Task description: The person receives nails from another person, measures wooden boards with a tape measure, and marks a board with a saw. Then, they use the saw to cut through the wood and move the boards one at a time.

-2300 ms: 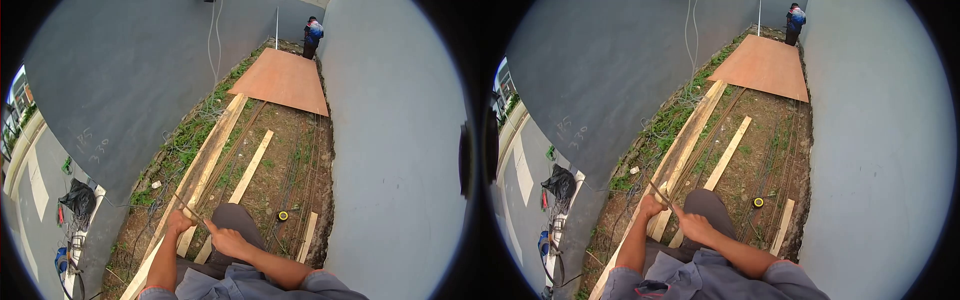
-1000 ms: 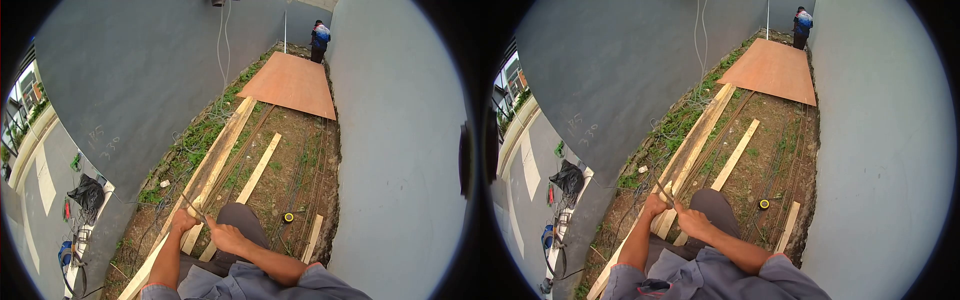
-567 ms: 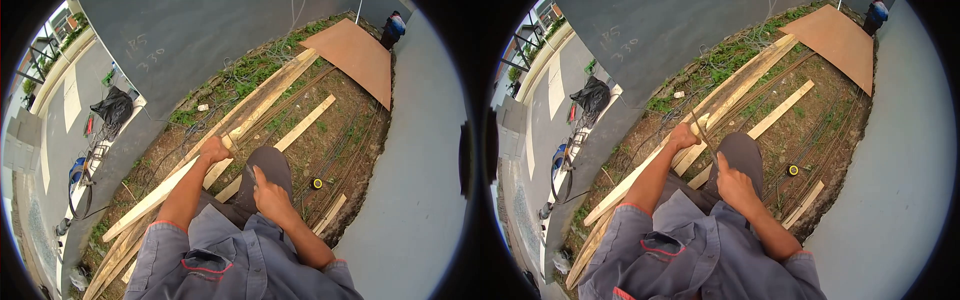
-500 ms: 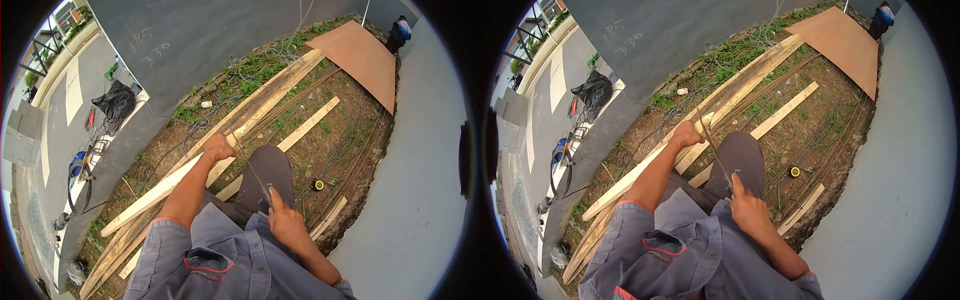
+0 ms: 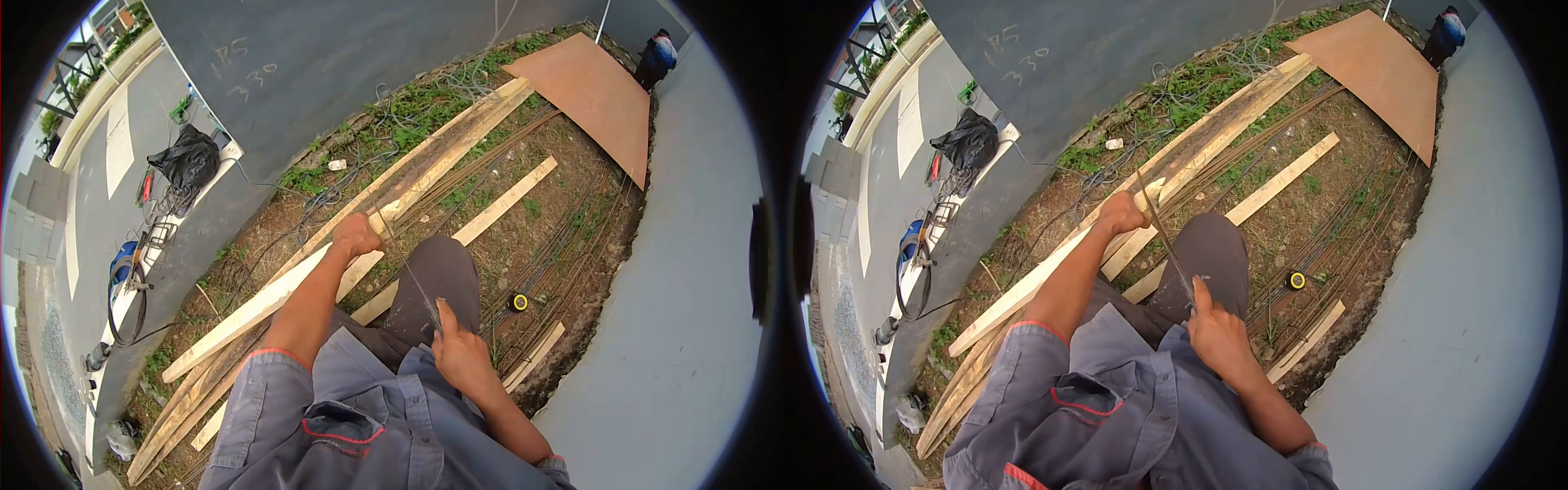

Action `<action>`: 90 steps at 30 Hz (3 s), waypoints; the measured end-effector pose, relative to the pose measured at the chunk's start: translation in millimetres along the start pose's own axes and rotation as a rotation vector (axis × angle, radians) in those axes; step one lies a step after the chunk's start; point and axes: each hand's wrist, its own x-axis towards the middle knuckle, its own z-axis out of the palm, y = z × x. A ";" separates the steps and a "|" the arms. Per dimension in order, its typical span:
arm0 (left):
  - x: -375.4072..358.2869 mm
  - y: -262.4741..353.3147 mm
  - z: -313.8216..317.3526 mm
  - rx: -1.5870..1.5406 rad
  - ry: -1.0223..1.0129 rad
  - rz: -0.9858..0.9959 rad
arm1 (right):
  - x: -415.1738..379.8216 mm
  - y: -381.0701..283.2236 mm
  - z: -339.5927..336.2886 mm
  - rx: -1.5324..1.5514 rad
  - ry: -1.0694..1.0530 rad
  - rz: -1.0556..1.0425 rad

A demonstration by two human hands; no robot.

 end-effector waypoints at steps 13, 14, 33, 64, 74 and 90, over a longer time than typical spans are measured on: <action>-6.0 10.0 -0.5 0.010 0.030 0.079 | 45.3 7.3 19.9 -0.056 -0.026 -0.014; -12.2 9.7 1.7 0.023 -0.006 0.074 | 84.0 5.0 34.3 -0.051 -0.023 -0.006; 7.4 -12.7 10.5 -0.068 -0.049 0.114 | -21.0 5.8 -1.1 -0.021 0.005 0.004; -32.2 5.5 17.1 0.061 0.172 0.094 | 88.7 -20.0 21.3 -0.139 0.041 -0.083; -28.1 1.3 17.7 0.082 0.179 0.074 | 9.0 -27.7 -4.5 -0.206 -0.037 -0.016; -37.8 6.2 20.7 0.049 0.190 0.031 | 117.5 -13.5 34.1 -0.126 0.046 -0.092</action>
